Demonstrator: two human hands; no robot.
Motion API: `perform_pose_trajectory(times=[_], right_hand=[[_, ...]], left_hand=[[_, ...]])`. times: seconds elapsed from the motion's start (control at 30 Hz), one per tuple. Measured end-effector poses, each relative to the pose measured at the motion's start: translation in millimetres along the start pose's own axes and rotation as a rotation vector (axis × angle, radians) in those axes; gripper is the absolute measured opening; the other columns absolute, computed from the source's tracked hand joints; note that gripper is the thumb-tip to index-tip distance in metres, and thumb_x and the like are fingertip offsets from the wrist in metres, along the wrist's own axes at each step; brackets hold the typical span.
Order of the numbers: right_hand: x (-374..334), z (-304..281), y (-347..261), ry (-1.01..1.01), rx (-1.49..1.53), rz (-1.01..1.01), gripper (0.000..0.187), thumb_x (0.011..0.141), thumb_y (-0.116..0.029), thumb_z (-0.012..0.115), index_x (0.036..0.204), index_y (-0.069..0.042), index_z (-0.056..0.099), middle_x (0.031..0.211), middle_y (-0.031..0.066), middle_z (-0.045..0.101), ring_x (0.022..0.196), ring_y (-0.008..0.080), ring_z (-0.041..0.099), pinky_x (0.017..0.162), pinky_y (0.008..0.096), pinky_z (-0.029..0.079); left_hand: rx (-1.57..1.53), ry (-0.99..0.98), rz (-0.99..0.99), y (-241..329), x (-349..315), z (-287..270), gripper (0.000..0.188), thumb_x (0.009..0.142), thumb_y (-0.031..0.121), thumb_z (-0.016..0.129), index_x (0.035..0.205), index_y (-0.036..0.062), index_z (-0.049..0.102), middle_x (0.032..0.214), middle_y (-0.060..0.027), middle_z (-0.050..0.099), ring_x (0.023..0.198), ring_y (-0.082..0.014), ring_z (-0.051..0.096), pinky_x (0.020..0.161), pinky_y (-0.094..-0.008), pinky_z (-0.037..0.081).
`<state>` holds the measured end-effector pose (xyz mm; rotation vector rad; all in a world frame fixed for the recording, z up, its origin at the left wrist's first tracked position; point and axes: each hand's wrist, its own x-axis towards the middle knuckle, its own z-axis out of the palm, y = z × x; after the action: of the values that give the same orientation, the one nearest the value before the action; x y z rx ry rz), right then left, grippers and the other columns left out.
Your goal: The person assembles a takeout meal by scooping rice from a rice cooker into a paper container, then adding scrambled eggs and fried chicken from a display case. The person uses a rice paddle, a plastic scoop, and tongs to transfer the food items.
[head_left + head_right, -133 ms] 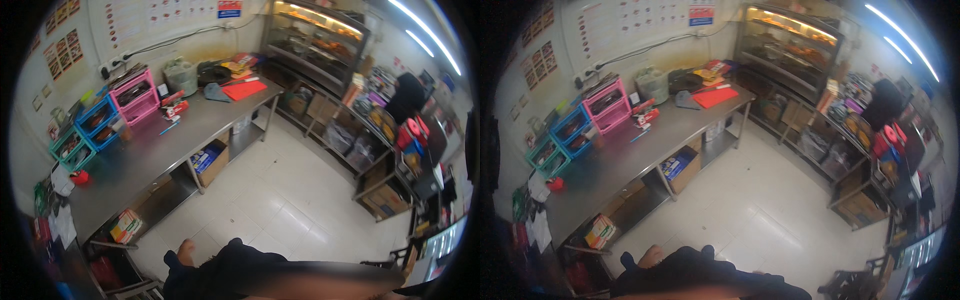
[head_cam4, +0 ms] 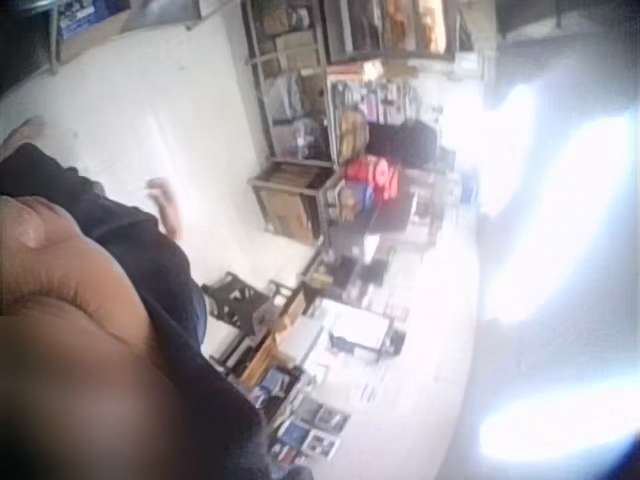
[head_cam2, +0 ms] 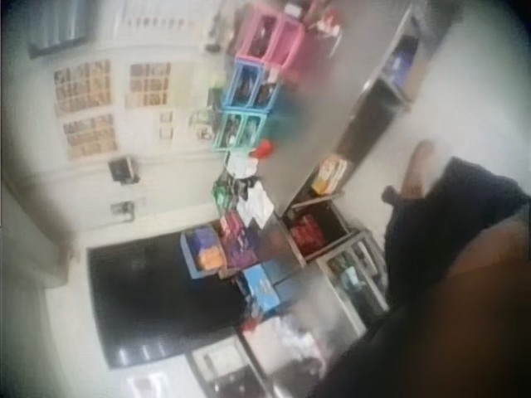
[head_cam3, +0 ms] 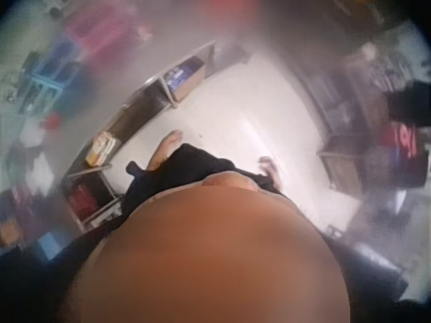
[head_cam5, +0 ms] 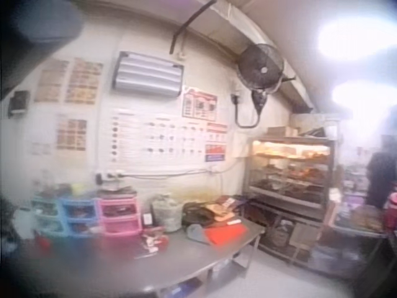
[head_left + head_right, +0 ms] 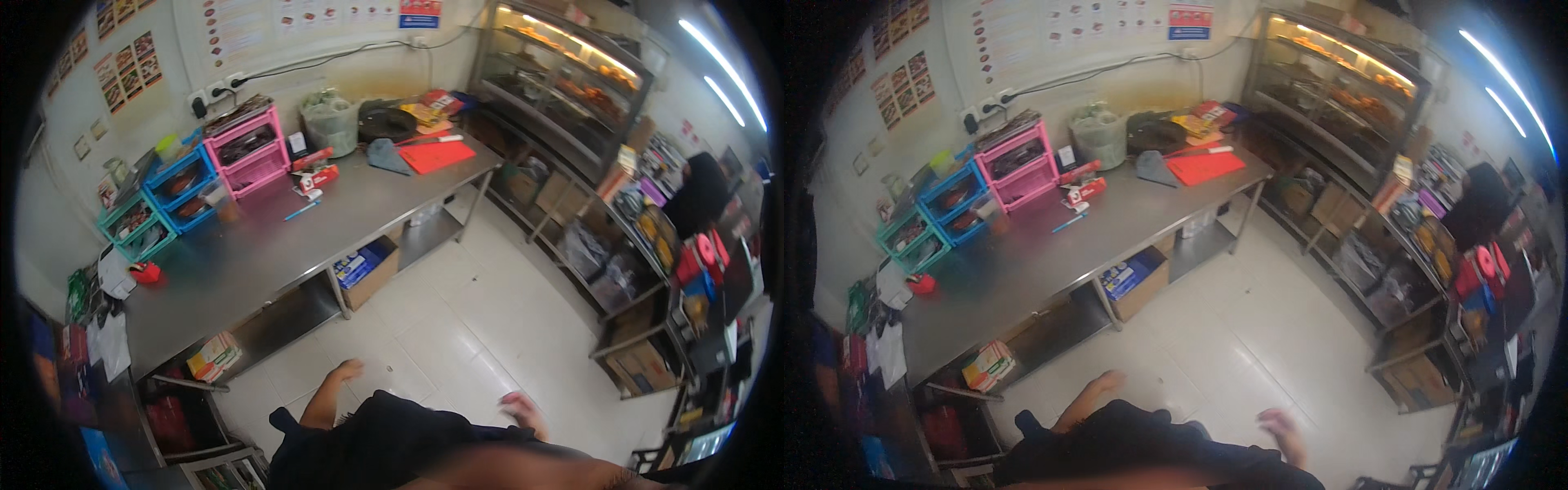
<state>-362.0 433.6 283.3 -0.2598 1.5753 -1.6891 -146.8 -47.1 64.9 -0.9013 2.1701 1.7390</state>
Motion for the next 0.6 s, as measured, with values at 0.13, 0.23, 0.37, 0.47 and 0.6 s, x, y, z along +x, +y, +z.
perform_pose_trajectory(times=[0.13, 0.23, 0.37, 0.47, 0.6], right_hand=[[76, -1, -205, -0.538, 0.024, -0.991, 0.01, 0.087, -0.007, 0.054, 0.093, -0.003, 0.06, 0.094, 0.009, 0.057, 0.091, 0.0267, 0.056, 0.086, 0.0457, 0.046], [132, 43, -310, -0.994, 0.083, -1.19, 0.01, 0.087, -0.008, 0.055, 0.094, -0.003, 0.06, 0.094, 0.0081, 0.058, 0.092, 0.0252, 0.056, 0.085, 0.0434, 0.046], [207, 139, -387, -1.458, 0.216, -1.172, 0.011, 0.088, -0.01, 0.055, 0.095, -0.004, 0.061, 0.094, 0.0069, 0.058, 0.092, 0.0233, 0.056, 0.083, 0.0402, 0.045], [252, 200, -421, -1.65, 0.292, -1.118, 0.011, 0.089, -0.011, 0.055, 0.096, -0.005, 0.061, 0.094, 0.006, 0.058, 0.092, 0.0218, 0.055, 0.082, 0.0379, 0.045], [309, 264, -448, -1.791, 0.359, -1.07, 0.012, 0.09, -0.012, 0.055, 0.098, -0.006, 0.061, 0.095, 0.0049, 0.059, 0.092, 0.0198, 0.055, 0.081, 0.0348, 0.045]], left_hand=[[-0.526, -0.133, 0.264, 222, 35, -79, 0.03, 0.087, 0.031, 0.067, 0.105, 0.0073, 0.062, 0.094, -0.002, 0.064, 0.081, -0.0128, 0.062, 0.066, -0.0289, 0.051], [-0.392, -0.314, 1.139, 379, -23, -166, 0.015, 0.078, 0.014, 0.072, 0.07, 0.0057, 0.062, 0.073, -0.0048, 0.062, 0.063, -0.0121, 0.057, 0.054, -0.0257, 0.046], [0.308, -0.785, 1.763, 509, -164, -168, 0.025, 0.087, 0.027, 0.055, 0.083, 0.0023, 0.058, 0.077, -0.0097, 0.06, 0.067, -0.0189, 0.06, 0.052, -0.0305, 0.048], [0.902, -0.489, 1.945, 573, -201, -149, 0.045, 0.092, 0.043, 0.047, 0.072, 0.0047, 0.061, 0.069, -0.0066, 0.058, 0.064, -0.0192, 0.06, 0.045, -0.0317, 0.046], [0.864, -0.441, 1.641, 607, -184, -167, 0.041, 0.091, 0.039, 0.047, 0.073, 0.0048, 0.061, 0.07, -0.0075, 0.057, 0.066, -0.0177, 0.06, 0.044, -0.0323, 0.045]])
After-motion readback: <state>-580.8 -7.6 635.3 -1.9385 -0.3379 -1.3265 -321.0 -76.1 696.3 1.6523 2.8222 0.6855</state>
